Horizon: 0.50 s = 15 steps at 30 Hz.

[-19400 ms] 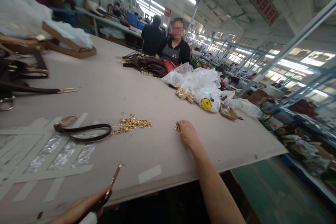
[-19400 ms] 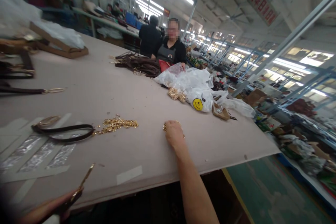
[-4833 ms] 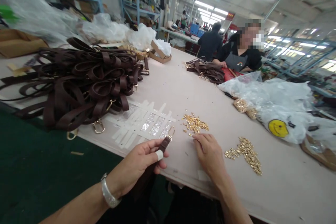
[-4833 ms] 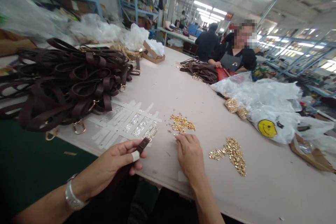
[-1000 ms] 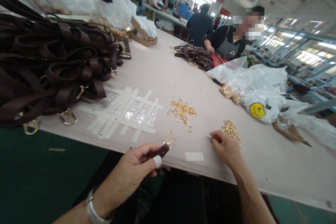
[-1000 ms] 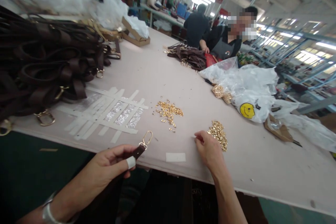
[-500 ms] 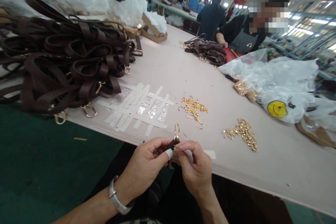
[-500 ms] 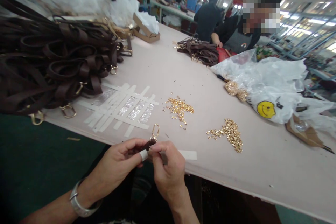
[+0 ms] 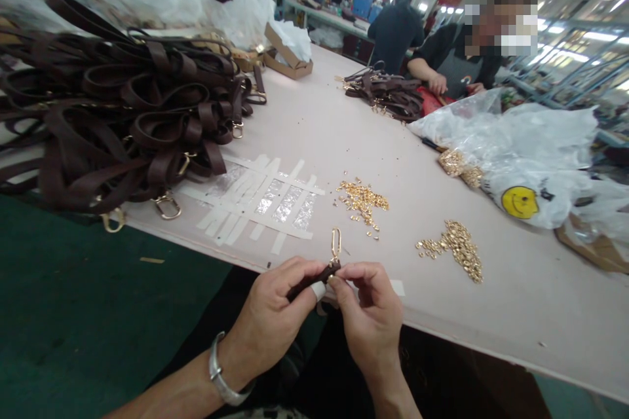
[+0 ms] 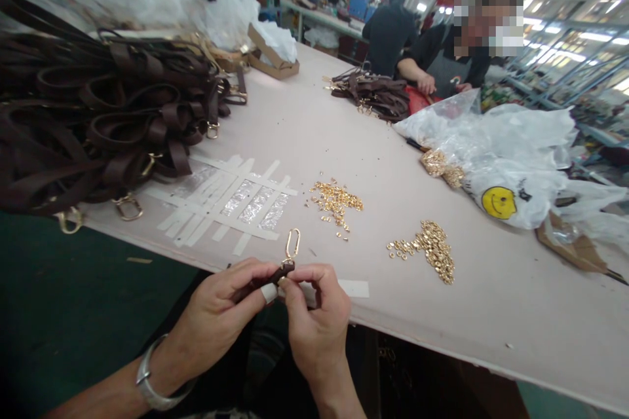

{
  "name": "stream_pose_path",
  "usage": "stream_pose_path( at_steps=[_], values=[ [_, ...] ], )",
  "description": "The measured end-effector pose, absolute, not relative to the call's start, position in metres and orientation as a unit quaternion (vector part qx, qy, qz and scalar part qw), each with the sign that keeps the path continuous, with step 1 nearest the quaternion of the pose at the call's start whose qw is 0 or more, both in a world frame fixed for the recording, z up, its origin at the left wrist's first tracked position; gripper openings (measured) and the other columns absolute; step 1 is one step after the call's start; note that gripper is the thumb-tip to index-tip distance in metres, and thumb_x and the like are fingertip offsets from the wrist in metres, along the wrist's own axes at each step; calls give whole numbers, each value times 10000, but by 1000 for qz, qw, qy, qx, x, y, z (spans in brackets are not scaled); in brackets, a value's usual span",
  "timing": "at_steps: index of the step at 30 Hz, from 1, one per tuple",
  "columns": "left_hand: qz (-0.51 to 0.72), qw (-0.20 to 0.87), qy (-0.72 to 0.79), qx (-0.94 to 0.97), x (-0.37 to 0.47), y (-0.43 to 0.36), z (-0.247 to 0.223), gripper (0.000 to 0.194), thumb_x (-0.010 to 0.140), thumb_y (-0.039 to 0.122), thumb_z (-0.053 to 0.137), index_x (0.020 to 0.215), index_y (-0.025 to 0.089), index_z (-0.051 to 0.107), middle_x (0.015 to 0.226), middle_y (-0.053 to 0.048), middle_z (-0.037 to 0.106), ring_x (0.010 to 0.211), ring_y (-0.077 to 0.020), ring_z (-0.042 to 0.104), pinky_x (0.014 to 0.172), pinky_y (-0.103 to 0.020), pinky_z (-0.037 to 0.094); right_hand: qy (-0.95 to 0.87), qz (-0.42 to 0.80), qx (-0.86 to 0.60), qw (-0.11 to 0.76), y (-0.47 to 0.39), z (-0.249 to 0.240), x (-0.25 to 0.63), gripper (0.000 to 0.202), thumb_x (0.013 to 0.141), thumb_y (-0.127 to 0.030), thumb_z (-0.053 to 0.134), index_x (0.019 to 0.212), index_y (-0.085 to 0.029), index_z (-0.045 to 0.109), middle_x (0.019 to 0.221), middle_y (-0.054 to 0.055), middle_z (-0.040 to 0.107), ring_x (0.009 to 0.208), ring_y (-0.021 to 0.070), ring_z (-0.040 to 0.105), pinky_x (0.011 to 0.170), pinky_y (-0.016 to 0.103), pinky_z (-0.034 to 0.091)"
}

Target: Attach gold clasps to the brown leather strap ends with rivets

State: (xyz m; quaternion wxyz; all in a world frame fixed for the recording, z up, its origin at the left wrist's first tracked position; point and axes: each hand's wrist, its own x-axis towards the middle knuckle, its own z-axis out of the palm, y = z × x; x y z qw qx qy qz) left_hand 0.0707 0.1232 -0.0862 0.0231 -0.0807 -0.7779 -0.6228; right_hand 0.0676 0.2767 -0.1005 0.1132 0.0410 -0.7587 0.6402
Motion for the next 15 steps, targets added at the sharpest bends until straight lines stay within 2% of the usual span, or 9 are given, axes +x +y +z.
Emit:
stream_pose_path(
  at_steps=[3, 9, 12, 15],
  values=[
    [-636, 8, -768, -82, 71, 122, -88, 226, 867, 124, 602, 1026, 237, 716, 968, -1, 716, 903, -158, 657, 825, -235, 507, -710, 701, -3, 69, 274, -99, 67, 182, 814, -226, 709, 941, -214, 580, 839, -2, 643, 735, 131, 638, 628, 236, 550],
    [-698, -115, -707, -15, 73, 121, -88, 148, 860, 308, 686, 947, 196, 726, 908, -19, 728, 832, -180, 655, 769, -256, 521, -638, 769, -30, 22, 274, -102, 71, 327, 764, -242, 764, 1035, -234, 581, 873, 1, 676, 785, 139, 678, 682, 243, 590],
    [-699, -112, -706, -18, 76, 121, -86, 138, 852, 305, 686, 906, 187, 732, 889, -32, 726, 836, -193, 653, 774, -270, 515, -629, 774, -58, 42, 274, -109, 82, 302, 792, -289, 753, 1054, -227, 617, 899, 34, 708, 813, 165, 703, 708, 268, 612],
    [-686, -82, -722, -51, 81, 123, -83, 91, 858, 238, 654, 901, 192, 720, 889, -35, 725, 846, -194, 661, 800, -282, 509, -623, 779, -64, 18, 270, -118, 97, 423, 770, -349, 778, 1151, -221, 651, 1087, 102, 728, 974, 239, 709, 829, 354, 616]
  ],
)
